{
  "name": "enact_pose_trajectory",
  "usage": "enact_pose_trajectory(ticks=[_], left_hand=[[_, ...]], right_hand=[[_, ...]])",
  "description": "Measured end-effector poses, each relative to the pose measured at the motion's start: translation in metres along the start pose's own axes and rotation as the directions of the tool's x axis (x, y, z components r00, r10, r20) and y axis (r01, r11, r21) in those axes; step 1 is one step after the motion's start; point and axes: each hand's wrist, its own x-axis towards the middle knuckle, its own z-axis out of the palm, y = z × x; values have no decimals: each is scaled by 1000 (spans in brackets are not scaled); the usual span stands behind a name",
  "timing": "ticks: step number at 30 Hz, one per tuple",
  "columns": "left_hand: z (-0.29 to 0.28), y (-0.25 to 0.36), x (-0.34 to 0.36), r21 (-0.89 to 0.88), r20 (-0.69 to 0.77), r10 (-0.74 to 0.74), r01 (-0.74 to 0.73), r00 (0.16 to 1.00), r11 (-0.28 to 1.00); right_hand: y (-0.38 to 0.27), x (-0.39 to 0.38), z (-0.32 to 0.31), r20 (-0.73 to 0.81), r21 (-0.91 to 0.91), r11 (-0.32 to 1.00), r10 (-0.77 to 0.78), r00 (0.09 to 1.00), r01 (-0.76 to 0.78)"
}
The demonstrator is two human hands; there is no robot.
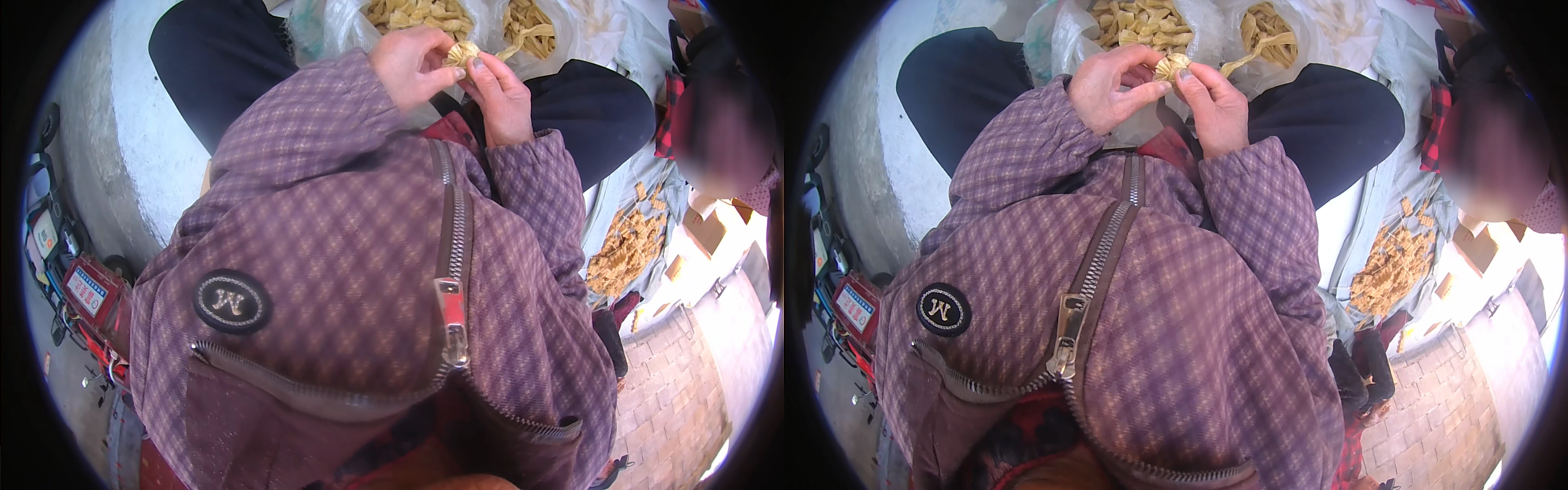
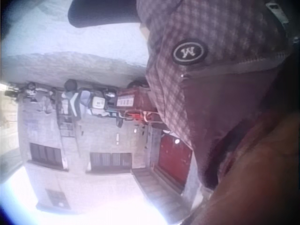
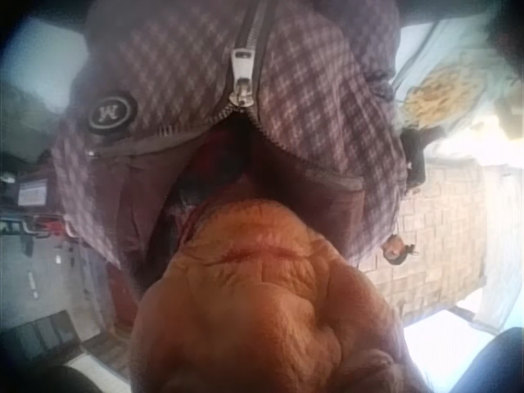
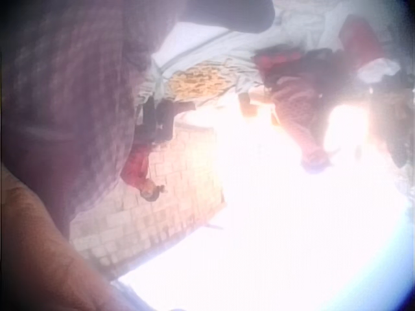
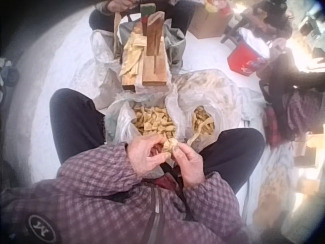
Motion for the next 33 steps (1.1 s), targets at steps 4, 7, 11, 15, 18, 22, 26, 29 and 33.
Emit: enact_pose_trajectory(ticks=[4,7,11,15,18,22,26,29,33], left_hand=[[-5,4,9,204,181,-29,-9,983,979],[2,-5,2,-117,142,81,-64,987,991],[-11,17,6,-542,378,-316,484,870,687],[-12,17,0,-775,491,-338,579,803,251],[-11,7,-8,-801,579,-195,597,791,47],[-12,13,-13,-767,609,-180,632,772,110],[-10,32,-16,-696,326,-363,482,873,533],[-7,25,-15,-633,370,-155,371,916,680],[-2,39,-6,-521,420,-208,423,883,742]], right_hand=[[2,0,0,79,-247,949,-182,980,196],[-3,-5,0,133,-405,885,-189,973,228],[-32,-17,-4,129,-505,835,-176,976,217],[-39,-27,-16,172,-478,857,-126,977,195],[-44,-43,-22,207,-498,845,-105,973,197],[-45,-57,-26,189,-522,835,-87,978,175],[-46,-55,-26,185,-503,849,-78,980,163],[-41,-49,-20,236,-438,881,-81,968,180],[-37,-45,-11,267,-450,881,-22,963,145]])
